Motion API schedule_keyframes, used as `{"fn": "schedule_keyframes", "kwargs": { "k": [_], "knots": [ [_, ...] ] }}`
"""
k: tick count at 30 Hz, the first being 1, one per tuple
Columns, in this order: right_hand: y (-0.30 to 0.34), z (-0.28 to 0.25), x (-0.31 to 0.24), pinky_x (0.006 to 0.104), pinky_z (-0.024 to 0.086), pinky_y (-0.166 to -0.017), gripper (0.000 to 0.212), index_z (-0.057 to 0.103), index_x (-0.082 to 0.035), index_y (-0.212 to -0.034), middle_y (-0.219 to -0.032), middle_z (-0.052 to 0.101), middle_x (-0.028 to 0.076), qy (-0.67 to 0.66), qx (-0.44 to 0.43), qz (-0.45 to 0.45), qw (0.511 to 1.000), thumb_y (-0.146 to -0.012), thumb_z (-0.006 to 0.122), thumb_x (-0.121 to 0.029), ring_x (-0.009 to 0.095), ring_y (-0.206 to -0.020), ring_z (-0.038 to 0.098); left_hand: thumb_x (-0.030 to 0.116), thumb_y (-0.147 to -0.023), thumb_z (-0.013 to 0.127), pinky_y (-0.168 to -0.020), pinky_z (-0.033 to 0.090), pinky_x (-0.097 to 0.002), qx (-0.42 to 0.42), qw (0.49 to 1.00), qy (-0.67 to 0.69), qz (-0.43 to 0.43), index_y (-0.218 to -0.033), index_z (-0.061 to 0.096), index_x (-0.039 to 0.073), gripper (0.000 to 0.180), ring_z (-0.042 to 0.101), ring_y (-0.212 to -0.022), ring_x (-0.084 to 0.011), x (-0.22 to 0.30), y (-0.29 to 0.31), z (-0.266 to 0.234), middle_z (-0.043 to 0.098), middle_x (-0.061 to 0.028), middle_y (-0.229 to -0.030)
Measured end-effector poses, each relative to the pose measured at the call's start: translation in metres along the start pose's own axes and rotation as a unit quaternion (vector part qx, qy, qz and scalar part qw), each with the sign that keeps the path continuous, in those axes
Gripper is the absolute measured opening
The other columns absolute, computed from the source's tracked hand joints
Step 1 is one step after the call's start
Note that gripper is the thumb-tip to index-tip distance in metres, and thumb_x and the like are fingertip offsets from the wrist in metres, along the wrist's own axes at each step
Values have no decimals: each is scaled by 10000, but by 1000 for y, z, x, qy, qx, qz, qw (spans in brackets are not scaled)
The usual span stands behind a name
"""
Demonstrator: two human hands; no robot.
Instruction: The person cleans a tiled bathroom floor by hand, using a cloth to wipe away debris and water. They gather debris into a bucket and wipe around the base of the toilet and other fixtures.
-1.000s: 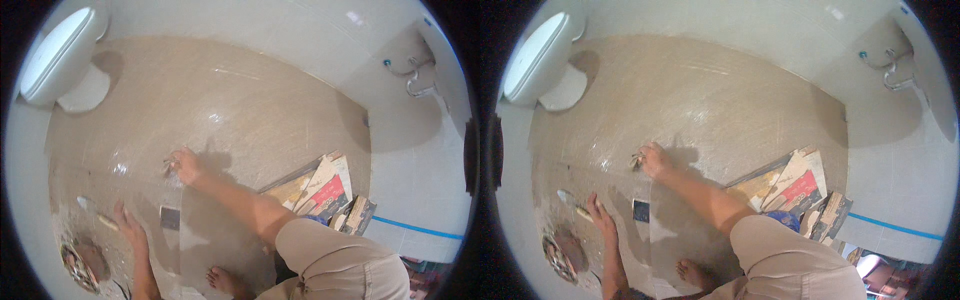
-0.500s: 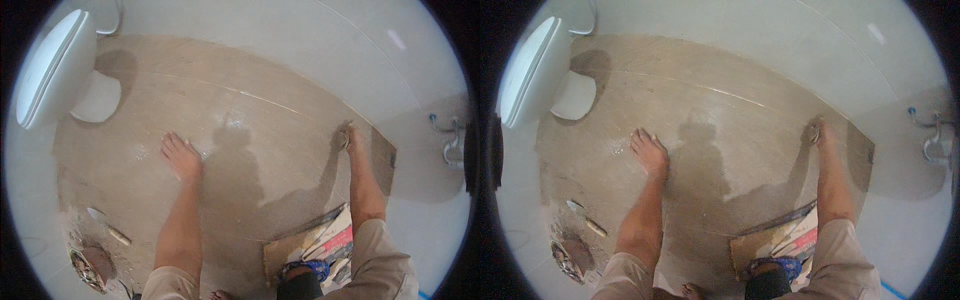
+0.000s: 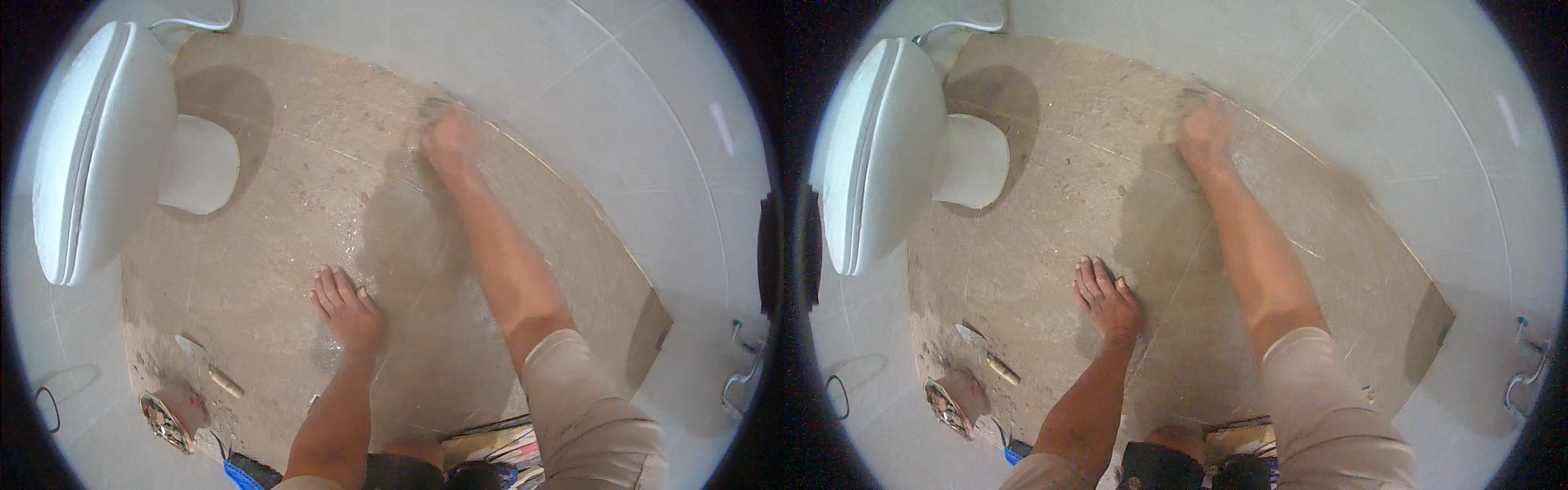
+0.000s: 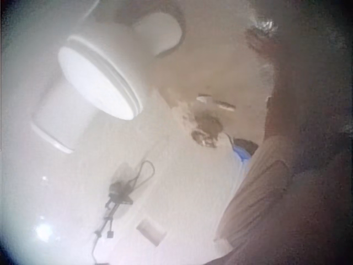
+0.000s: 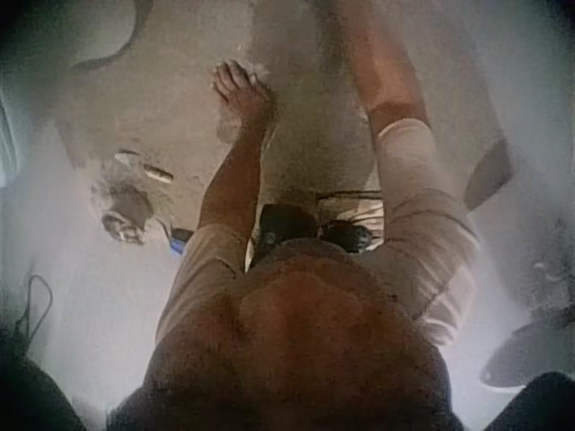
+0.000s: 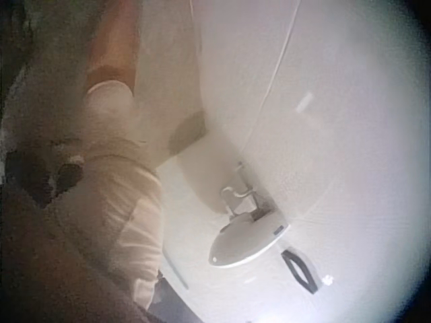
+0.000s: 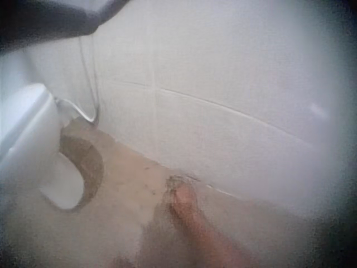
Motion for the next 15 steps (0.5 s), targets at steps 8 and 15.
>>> {"fn": "schedule_keyframes", "kwargs": {
  "k": [8,15],
  "knots": [
    [9,1,-29,510,363,-1210,494,590,-90,-1463,-1499,539,234,19,38,159,986,-999,620,-257,394,-1429,468,254,-969,592,-1294,82,-593,-40,999,-18,-31,-1570,332,-54,724,157,-1596,-400,-26,4,-7,266,-246,-1677],
    [-43,56,-75,484,326,-1231,537,569,-57,-1458,-1483,542,195,43,1,-15,999,-984,664,-291,359,-1395,490,288,-968,598,-1290,100,-610,-62,998,-13,-3,-1576,330,-37,739,189,-1589,-413,-13,-2,-3,280,-239,-1677]
  ]
}}
Point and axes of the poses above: each hand's wrist, its own y-axis away from the middle knuckle, its own z-axis out of the palm, x = y × z, the point moved 1 cm from there along -y, towards the middle knuckle
